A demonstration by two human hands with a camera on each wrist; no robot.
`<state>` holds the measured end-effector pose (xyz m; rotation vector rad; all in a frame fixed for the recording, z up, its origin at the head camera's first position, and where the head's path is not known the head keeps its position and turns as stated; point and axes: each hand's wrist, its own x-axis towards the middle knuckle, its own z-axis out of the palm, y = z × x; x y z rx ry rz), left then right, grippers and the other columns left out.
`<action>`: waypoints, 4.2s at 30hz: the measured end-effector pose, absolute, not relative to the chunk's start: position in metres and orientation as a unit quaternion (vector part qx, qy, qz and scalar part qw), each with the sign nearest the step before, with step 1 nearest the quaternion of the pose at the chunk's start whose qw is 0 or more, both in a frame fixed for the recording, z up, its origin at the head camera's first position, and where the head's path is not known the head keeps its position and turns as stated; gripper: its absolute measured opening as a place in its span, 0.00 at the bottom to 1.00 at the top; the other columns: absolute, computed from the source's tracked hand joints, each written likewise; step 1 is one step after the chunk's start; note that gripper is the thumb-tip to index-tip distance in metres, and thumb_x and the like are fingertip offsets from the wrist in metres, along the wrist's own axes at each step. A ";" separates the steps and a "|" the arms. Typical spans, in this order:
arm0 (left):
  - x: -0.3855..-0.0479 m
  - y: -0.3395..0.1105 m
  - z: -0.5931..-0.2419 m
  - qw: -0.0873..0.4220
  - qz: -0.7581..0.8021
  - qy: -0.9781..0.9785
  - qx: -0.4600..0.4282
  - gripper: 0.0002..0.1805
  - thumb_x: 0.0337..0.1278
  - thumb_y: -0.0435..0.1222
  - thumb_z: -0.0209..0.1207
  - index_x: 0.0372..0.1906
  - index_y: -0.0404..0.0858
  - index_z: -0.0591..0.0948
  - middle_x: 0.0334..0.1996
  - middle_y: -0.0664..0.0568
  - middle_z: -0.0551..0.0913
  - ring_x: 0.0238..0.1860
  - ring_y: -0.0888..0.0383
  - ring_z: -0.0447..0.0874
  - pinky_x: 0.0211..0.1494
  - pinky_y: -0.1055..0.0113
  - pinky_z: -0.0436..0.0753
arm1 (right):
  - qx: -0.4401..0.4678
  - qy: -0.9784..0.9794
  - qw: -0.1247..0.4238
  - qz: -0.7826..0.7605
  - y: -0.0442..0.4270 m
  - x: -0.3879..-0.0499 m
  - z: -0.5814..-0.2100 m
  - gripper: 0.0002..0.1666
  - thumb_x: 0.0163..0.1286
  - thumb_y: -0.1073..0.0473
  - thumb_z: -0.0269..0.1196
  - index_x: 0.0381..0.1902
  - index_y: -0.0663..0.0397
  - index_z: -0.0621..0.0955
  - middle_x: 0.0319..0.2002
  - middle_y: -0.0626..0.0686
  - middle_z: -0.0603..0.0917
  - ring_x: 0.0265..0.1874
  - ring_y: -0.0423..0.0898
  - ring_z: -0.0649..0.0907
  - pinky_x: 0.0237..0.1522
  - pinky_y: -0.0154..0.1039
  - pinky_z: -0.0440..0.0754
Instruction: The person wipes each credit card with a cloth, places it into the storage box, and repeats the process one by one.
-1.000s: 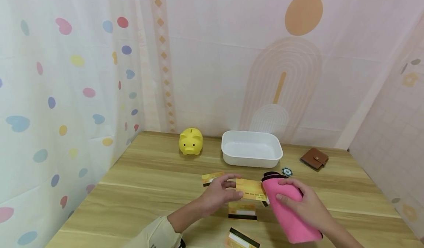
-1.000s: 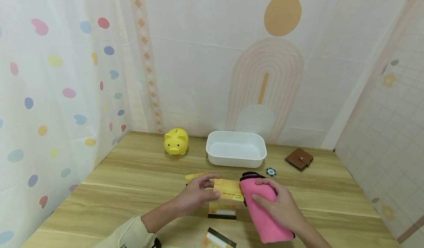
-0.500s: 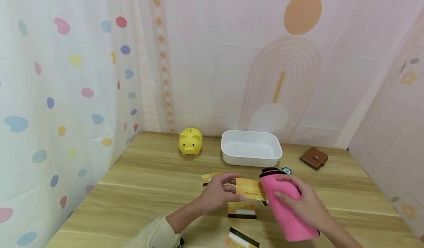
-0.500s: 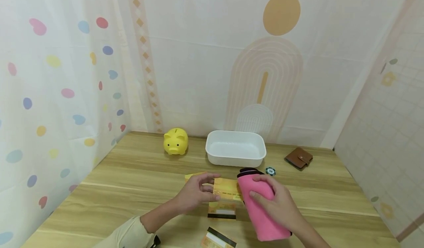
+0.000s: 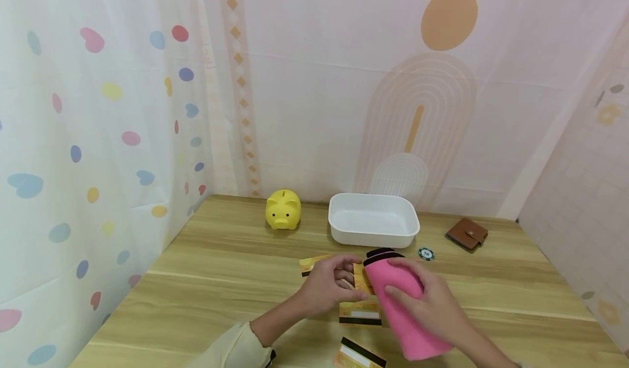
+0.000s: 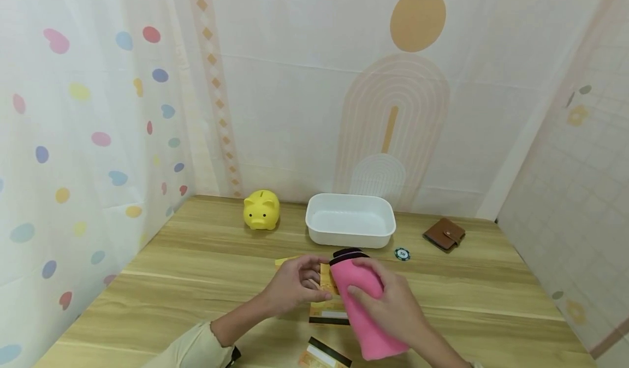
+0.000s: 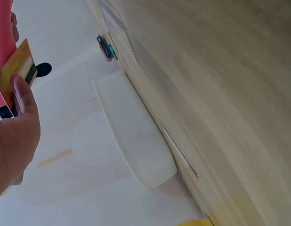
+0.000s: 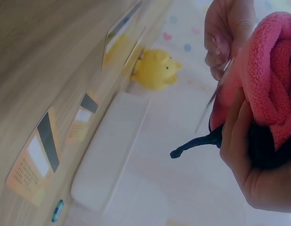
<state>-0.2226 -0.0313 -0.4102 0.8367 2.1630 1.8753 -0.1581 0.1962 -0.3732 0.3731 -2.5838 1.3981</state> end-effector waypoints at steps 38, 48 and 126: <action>-0.214 -0.021 -0.406 0.034 0.643 0.704 0.300 0.35 0.44 0.25 0.74 0.63 0.32 0.77 0.39 0.44 0.84 0.35 0.63 0.88 0.39 0.66 0.88 | 0.133 -0.904 0.256 0.315 0.181 -0.157 -0.380 0.22 0.56 0.54 0.76 0.48 0.40 0.83 0.37 0.47 0.87 0.27 0.38 0.79 0.23 0.32 0.76; -0.210 -0.023 -0.405 0.030 0.643 0.711 0.283 0.32 0.47 0.26 0.73 0.61 0.27 0.78 0.41 0.44 0.80 0.38 0.53 0.89 0.40 0.69 0.87 | 0.101 -0.917 0.236 0.306 0.195 -0.164 -0.381 0.22 0.58 0.52 0.75 0.50 0.38 0.82 0.34 0.51 0.85 0.22 0.38 0.76 0.18 0.32 0.73; -0.219 -0.040 -0.407 0.061 0.694 0.660 0.280 0.34 0.60 0.25 0.64 0.71 0.36 0.67 0.40 0.39 0.82 0.35 0.60 0.88 0.37 0.67 0.87 | 0.066 -0.886 0.165 0.428 0.230 -0.157 -0.380 0.24 0.61 0.51 0.73 0.55 0.41 0.81 0.39 0.55 0.86 0.22 0.41 0.80 0.19 0.37 0.80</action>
